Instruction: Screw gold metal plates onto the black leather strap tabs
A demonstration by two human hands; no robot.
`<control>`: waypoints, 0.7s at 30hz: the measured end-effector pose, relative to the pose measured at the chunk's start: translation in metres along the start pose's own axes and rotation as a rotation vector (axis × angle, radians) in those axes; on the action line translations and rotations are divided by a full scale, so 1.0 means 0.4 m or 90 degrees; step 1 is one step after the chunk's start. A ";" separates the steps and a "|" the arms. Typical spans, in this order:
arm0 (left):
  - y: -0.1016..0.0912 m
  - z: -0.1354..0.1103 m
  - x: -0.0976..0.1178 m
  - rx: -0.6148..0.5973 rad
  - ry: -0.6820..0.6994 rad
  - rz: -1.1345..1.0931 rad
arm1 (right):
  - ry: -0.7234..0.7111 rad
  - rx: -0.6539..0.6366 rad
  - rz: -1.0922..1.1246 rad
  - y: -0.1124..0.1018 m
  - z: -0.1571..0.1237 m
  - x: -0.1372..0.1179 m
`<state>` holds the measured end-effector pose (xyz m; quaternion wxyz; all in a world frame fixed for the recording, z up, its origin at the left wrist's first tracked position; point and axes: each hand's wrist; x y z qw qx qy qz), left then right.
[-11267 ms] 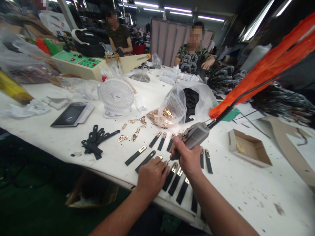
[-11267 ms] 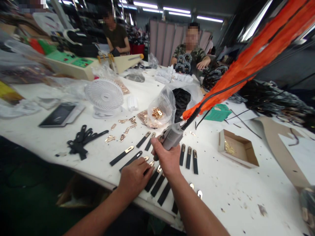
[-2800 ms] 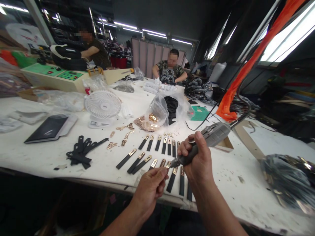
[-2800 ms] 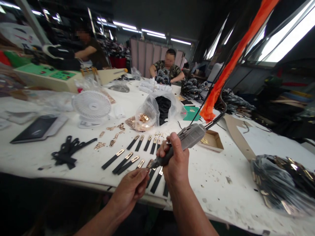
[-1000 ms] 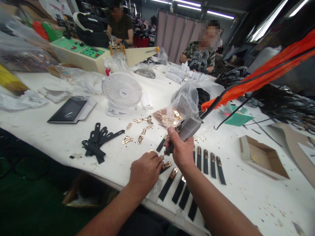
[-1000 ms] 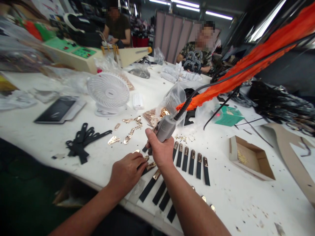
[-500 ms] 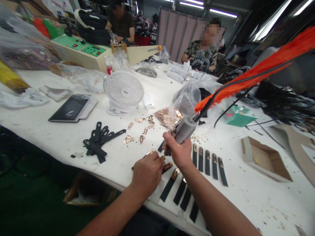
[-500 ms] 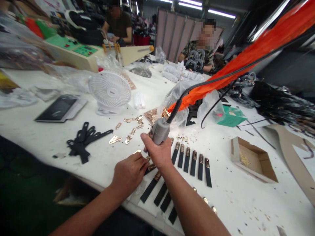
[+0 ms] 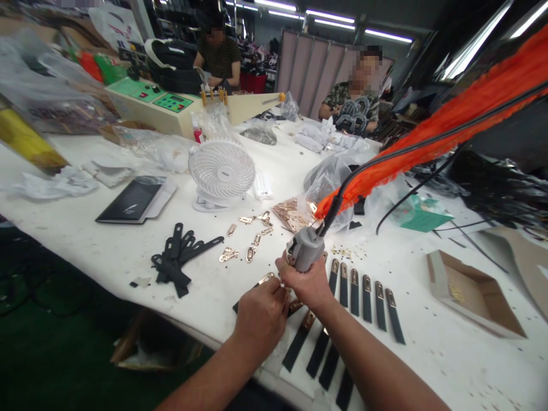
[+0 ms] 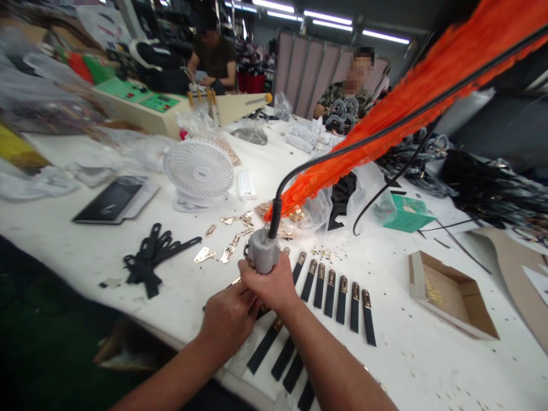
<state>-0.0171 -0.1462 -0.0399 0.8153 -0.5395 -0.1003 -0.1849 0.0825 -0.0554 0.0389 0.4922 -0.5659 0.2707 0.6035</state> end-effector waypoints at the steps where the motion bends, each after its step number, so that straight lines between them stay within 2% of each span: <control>1: 0.002 -0.001 0.000 -0.001 -0.005 -0.005 | 0.006 0.002 0.008 0.001 0.000 0.001; 5: 0.001 0.000 0.000 0.012 -0.016 -0.011 | 0.008 0.008 0.036 0.006 0.006 0.004; 9: -0.008 0.006 -0.002 0.050 0.016 -0.016 | 0.012 -0.010 0.057 0.015 0.015 0.008; 17: 0.001 0.014 -0.037 0.080 0.068 0.083 | 0.065 -0.068 0.128 0.006 0.031 -0.018; 21: -0.003 0.016 -0.040 0.053 0.107 0.091 | 0.085 -0.077 0.198 -0.009 0.031 -0.024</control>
Point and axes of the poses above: each hand's wrist, its own z-axis towards the middle knuckle, its own y-axis out of the palm, x = y × z, and after that the axes turned 5 degrees about -x, right-handed
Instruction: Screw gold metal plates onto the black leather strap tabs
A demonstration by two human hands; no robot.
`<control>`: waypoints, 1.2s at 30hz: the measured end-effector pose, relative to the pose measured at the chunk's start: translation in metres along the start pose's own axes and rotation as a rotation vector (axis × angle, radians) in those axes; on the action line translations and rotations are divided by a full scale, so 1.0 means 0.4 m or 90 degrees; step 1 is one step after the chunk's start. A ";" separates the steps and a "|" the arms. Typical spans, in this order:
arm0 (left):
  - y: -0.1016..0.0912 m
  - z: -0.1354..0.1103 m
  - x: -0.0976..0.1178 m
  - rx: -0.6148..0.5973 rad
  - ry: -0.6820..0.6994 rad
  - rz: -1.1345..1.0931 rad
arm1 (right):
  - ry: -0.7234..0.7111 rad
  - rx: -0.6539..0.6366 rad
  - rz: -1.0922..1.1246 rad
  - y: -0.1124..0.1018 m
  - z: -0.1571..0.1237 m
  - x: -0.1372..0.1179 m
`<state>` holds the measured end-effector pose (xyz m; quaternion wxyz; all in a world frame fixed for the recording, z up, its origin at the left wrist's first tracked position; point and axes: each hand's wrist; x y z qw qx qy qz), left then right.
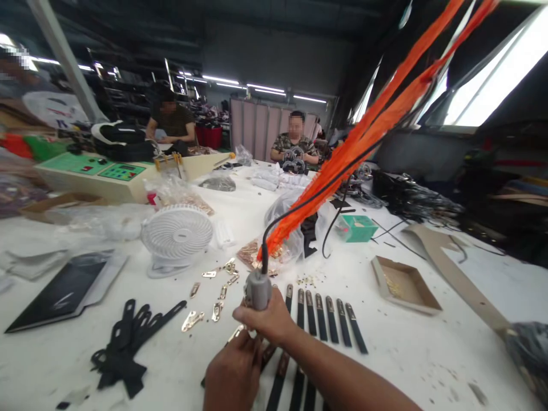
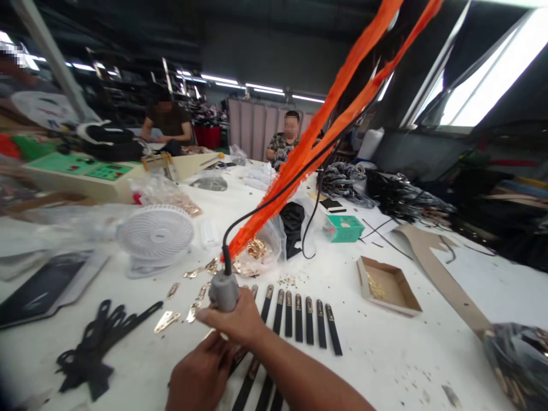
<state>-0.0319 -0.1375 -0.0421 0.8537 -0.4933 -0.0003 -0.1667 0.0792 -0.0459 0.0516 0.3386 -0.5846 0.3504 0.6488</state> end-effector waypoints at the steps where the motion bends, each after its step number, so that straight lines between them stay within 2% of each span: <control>1: -0.005 0.002 0.002 0.000 0.003 -0.002 | 0.000 0.004 0.014 -0.006 -0.002 -0.001; 3: -0.015 0.008 0.007 0.016 -0.001 -0.006 | -0.006 0.019 0.034 -0.028 -0.007 -0.006; 5: -0.025 0.013 0.011 0.018 -0.003 -0.017 | -0.027 0.068 0.041 -0.069 -0.014 -0.016; 12: -0.035 0.024 0.006 -0.045 -0.013 -0.054 | -0.165 0.334 0.052 -0.311 0.015 -0.057; 16: -0.044 0.044 -0.002 -0.088 -0.027 -0.081 | -0.182 0.380 0.045 -0.386 0.061 -0.045; 21: -0.063 0.125 -0.040 -0.093 -0.039 -0.146 | -0.146 0.395 0.028 -0.402 0.113 0.002; 25: -0.053 0.240 -0.105 -0.157 -0.049 -0.213 | -0.111 0.400 0.026 -0.397 0.135 0.036; 29: -0.018 0.343 -0.154 -0.264 -0.050 -0.287 | -0.091 0.421 0.012 -0.390 0.145 0.059; 32: 0.010 0.373 -0.164 -0.283 -0.033 -0.342 | -0.090 0.428 -0.004 -0.386 0.152 0.071; 36: 0.040 0.358 -0.174 -0.227 -0.005 -0.375 | -0.083 0.438 -0.020 -0.383 0.163 0.081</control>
Point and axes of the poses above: each hand's wrist, its own z-axis towards the middle knuckle, its own y-axis out of the palm, x = y × z, and after that the axes turned 5 degrees about -x, right-handed
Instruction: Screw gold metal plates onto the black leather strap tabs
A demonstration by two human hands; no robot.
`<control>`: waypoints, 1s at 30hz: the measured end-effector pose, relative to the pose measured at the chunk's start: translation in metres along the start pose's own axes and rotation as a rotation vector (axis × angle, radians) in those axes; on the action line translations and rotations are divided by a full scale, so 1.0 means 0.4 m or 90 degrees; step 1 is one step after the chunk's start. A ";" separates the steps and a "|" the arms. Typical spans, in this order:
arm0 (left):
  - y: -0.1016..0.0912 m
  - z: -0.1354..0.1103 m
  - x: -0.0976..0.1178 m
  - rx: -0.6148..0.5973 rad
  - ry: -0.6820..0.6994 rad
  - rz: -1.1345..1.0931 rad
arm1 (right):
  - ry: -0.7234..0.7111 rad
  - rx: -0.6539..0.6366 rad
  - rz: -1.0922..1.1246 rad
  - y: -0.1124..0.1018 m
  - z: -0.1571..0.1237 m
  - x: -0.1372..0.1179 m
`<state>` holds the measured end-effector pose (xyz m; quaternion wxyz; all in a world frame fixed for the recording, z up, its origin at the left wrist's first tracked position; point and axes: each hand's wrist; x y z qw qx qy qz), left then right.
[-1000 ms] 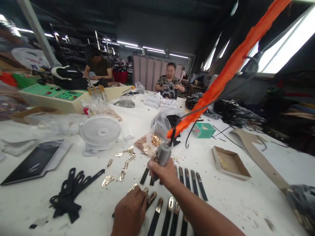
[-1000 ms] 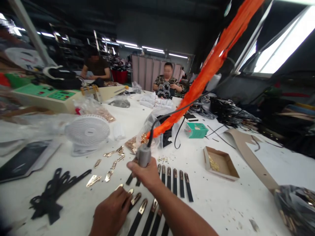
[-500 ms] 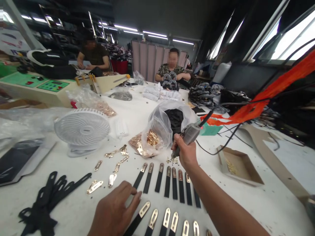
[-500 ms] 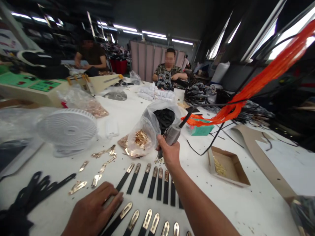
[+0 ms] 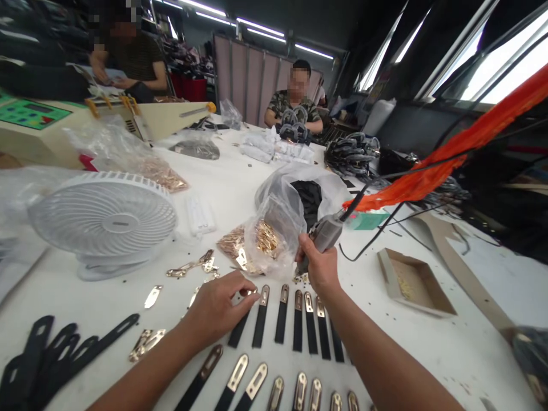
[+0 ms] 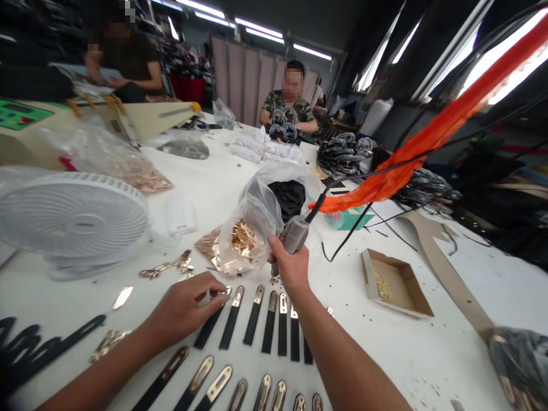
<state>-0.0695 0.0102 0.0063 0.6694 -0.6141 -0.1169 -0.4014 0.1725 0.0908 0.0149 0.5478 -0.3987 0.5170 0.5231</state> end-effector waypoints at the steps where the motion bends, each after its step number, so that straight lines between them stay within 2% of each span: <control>1: 0.004 -0.005 -0.008 0.012 0.008 0.002 | -0.001 0.001 -0.004 0.002 0.001 0.002; 6: 0.009 -0.016 -0.038 0.040 0.037 0.007 | -0.022 0.005 -0.015 0.010 0.000 -0.002; 10: 0.019 -0.017 -0.038 0.058 0.048 0.005 | -0.044 0.022 -0.004 0.029 -0.020 -0.030; 13: 0.029 -0.019 -0.030 0.058 0.043 -0.002 | -0.057 0.006 0.017 0.062 -0.051 -0.067; 17: 0.034 -0.025 -0.019 0.056 0.025 -0.027 | -0.068 -0.052 0.069 0.131 -0.102 -0.114; 22: 0.033 -0.035 -0.015 0.068 -0.032 -0.037 | -0.047 -0.106 0.099 0.208 -0.143 -0.134; 25: 0.032 -0.037 -0.017 0.073 -0.043 -0.070 | -0.045 -0.106 0.097 0.230 -0.149 -0.131; 30: 0.030 -0.035 -0.017 0.063 -0.030 -0.113 | -0.049 -0.112 0.088 0.238 -0.152 -0.126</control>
Point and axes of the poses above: each hand's wrist, its own z-axis towards the middle knuckle, its own y-axis out of the palm, x = y × z, and after that the axes turned 5 degrees about -x, right-handed
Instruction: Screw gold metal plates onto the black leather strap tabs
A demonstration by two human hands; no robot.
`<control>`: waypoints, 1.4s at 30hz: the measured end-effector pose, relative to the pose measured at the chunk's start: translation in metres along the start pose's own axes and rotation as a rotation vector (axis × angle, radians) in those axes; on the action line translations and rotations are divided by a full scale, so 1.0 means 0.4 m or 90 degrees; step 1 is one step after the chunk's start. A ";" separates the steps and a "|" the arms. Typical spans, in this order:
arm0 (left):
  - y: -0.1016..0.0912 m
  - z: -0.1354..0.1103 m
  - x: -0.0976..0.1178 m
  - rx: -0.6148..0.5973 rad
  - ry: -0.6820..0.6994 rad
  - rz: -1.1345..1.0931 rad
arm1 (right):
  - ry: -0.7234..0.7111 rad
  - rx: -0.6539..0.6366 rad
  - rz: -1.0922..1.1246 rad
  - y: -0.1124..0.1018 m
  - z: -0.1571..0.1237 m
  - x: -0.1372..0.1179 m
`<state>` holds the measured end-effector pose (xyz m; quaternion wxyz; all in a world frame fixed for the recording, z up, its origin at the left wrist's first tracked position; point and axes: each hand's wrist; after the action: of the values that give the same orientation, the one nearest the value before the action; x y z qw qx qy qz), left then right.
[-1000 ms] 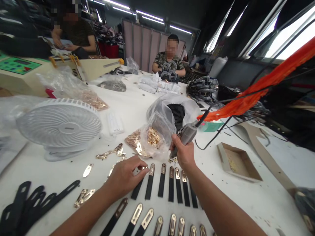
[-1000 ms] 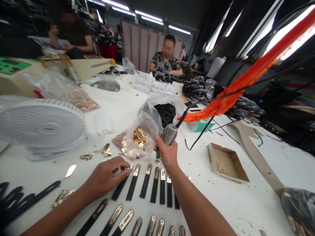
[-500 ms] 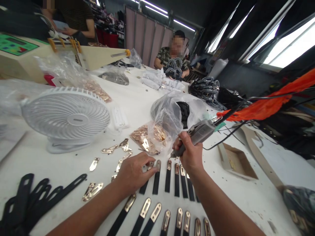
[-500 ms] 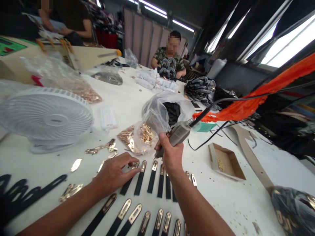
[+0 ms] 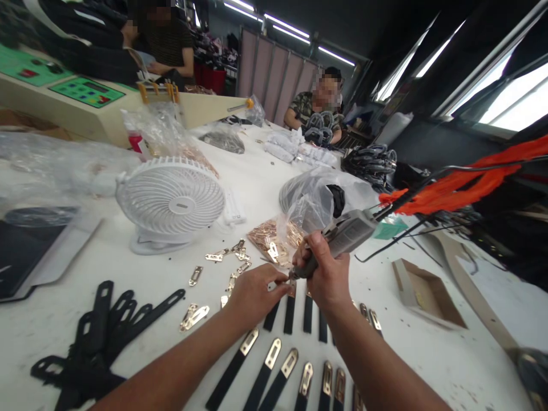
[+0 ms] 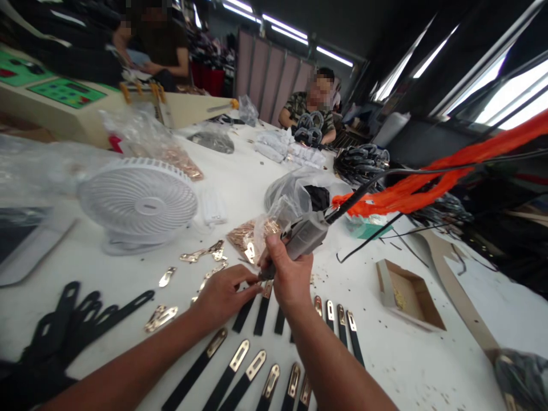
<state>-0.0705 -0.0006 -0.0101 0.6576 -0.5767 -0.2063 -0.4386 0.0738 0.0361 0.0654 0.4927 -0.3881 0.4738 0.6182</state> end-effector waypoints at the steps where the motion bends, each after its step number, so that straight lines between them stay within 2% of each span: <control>1: 0.000 0.001 0.001 -0.002 -0.003 -0.003 | 0.001 -0.002 -0.002 0.000 -0.001 0.000; 6: -0.004 0.002 0.007 -0.007 -0.038 0.006 | -0.003 -0.006 -0.003 0.003 -0.009 -0.006; 16: -0.006 0.000 0.008 -0.018 -0.025 0.050 | 0.010 0.003 0.018 0.006 -0.018 -0.021; 31: 0.010 -0.010 -0.010 0.024 0.059 0.135 | -0.010 -0.014 0.026 0.006 -0.021 -0.014; 42: 0.020 -0.013 -0.029 0.092 0.169 0.167 | -0.024 -0.032 0.017 0.004 -0.030 -0.005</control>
<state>-0.0715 -0.0019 -0.0249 0.7704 -0.4868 -0.0719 -0.4054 0.0730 0.0238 0.0644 0.4836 -0.3822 0.4540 0.6434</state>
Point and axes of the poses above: each hand's wrist, its own z-axis towards the middle knuckle, its own y-axis out of the palm, x = y × z, and after that the axes turned 5 degrees about -x, right-handed
